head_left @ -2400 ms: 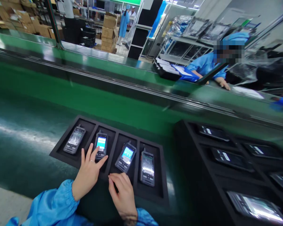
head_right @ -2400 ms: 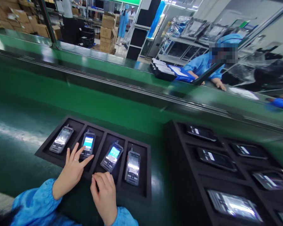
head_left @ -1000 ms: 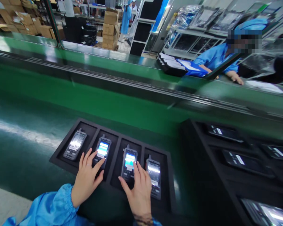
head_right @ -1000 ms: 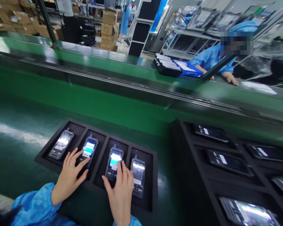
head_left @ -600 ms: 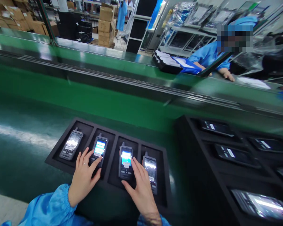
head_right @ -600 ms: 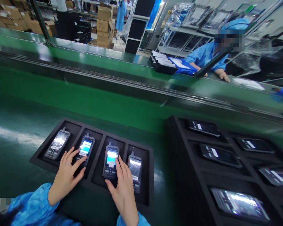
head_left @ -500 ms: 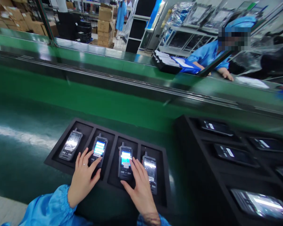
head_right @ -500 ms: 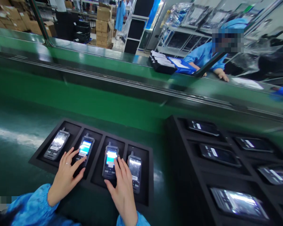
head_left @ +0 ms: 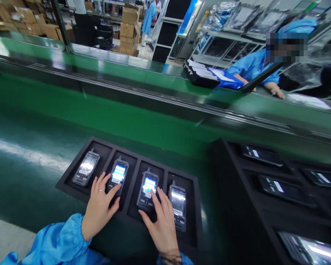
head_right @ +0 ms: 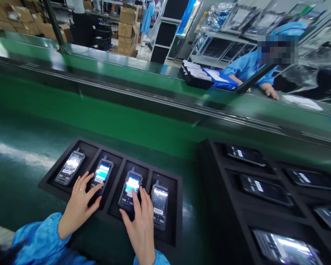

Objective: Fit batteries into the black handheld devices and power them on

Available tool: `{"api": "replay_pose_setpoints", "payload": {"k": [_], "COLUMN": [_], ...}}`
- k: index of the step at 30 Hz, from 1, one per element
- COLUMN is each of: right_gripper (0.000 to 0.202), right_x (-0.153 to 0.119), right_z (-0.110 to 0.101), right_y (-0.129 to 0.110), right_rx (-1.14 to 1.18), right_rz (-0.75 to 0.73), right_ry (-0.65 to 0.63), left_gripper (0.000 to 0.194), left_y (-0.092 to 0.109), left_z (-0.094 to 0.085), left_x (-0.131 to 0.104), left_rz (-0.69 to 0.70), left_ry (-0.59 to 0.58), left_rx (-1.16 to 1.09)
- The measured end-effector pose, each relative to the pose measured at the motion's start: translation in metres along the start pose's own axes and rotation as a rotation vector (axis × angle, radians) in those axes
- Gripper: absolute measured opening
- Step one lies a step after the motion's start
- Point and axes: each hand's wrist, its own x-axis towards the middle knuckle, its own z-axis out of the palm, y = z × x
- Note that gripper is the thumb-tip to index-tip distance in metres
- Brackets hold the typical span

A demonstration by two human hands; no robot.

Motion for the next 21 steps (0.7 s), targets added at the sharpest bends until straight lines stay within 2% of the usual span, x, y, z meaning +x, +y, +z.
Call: {"api": "replay_pose_setpoints", "payload": {"k": [21], "right_gripper": [0.059], "right_x": [0.0020], "right_z": [0.0054], "right_y": [-0.0019], "right_rx": [-0.050], "right_rz": [-0.054], "right_ry": [0.048], "left_gripper": [0.037], "left_y": [0.0024], "left_z": [-0.0006], "left_x": [-0.0001], "left_rz": [-0.013], "left_ry": [-0.011], "left_rx": [-0.042]}}
